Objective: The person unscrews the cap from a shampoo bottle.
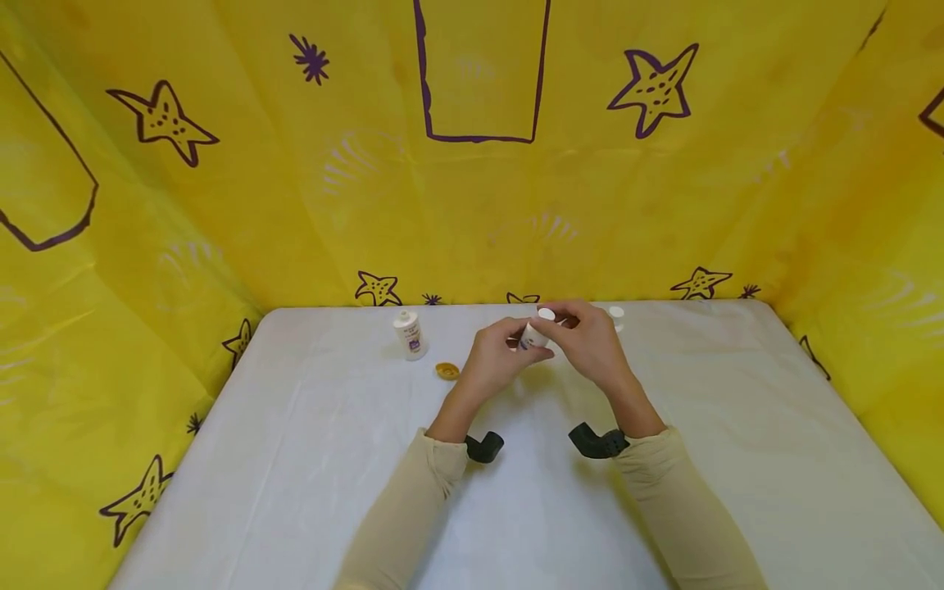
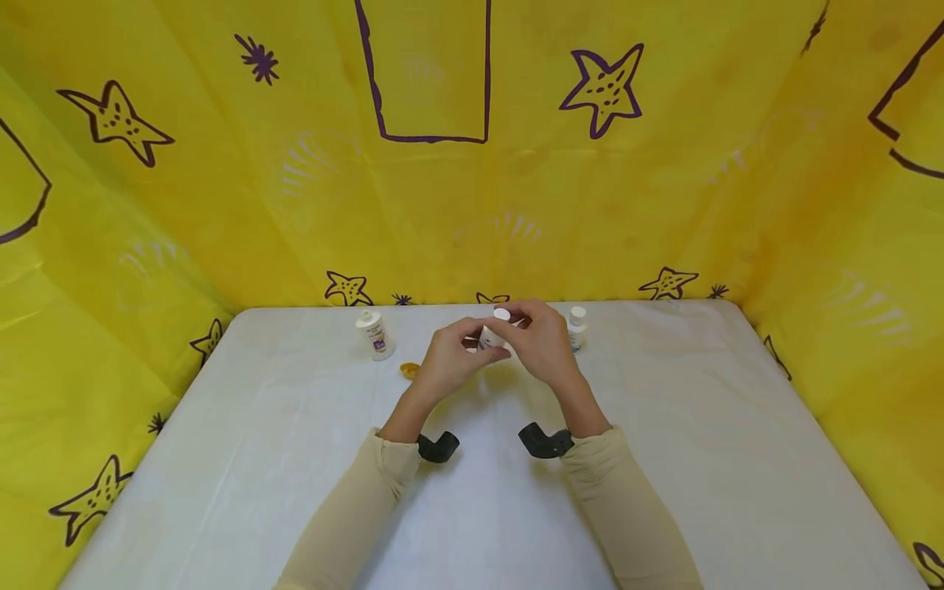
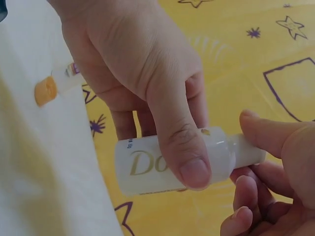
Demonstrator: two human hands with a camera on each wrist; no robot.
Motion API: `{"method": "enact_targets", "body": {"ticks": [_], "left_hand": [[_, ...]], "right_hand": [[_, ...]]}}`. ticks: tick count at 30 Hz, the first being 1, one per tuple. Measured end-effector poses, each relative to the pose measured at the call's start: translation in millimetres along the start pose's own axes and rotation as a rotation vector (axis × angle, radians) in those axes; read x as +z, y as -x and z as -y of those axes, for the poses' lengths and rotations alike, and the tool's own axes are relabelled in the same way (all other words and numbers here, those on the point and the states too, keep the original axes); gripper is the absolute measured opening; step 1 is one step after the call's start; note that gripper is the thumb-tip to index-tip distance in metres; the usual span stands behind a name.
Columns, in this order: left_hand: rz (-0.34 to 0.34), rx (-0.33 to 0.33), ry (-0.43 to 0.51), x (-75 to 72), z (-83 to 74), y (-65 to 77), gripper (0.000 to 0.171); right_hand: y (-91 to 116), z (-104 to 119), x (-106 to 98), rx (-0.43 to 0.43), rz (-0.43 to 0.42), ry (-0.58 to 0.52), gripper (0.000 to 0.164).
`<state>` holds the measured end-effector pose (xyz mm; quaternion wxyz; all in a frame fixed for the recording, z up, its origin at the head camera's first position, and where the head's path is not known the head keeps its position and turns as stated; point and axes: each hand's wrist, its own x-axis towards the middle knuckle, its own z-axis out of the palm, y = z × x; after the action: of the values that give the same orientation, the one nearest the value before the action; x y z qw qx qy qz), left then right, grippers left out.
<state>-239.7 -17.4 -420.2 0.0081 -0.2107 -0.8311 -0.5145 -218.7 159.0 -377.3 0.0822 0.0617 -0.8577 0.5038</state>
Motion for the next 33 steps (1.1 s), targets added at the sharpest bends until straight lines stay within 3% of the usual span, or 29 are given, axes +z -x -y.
{"method": "enact_targets", "body": {"ticks": [5,13,19,26,33], "left_hand": [[-0.002,0.048,-0.035,0.9,-1.4,1.3,0.035],[0.006,0.065,-0.074,0.6,-1.6,2.9,0.034],[0.017,0.079,-0.08,-0.4,0.6,2.5,0.032],[0.074,0.071,-0.071,-2.3,3.1,2.6,0.026],[0.052,0.207,-0.059,-2.3,8.1,1.6,0.029]], "right_hand": [[4.0,-0.5,-0.8,-0.013,-0.017,-0.011,0.039],[8.6,-4.0,2.0,0.008,-0.005,-0.009,0.042],[10.0,-3.0,2.6,-0.038,-0.003,0.014,0.034],[10.9,-4.0,-0.5,-0.095,0.039,0.033,0.027],[12.6,-2.3,-2.3,-0.155,0.027,0.023,0.024]]}}
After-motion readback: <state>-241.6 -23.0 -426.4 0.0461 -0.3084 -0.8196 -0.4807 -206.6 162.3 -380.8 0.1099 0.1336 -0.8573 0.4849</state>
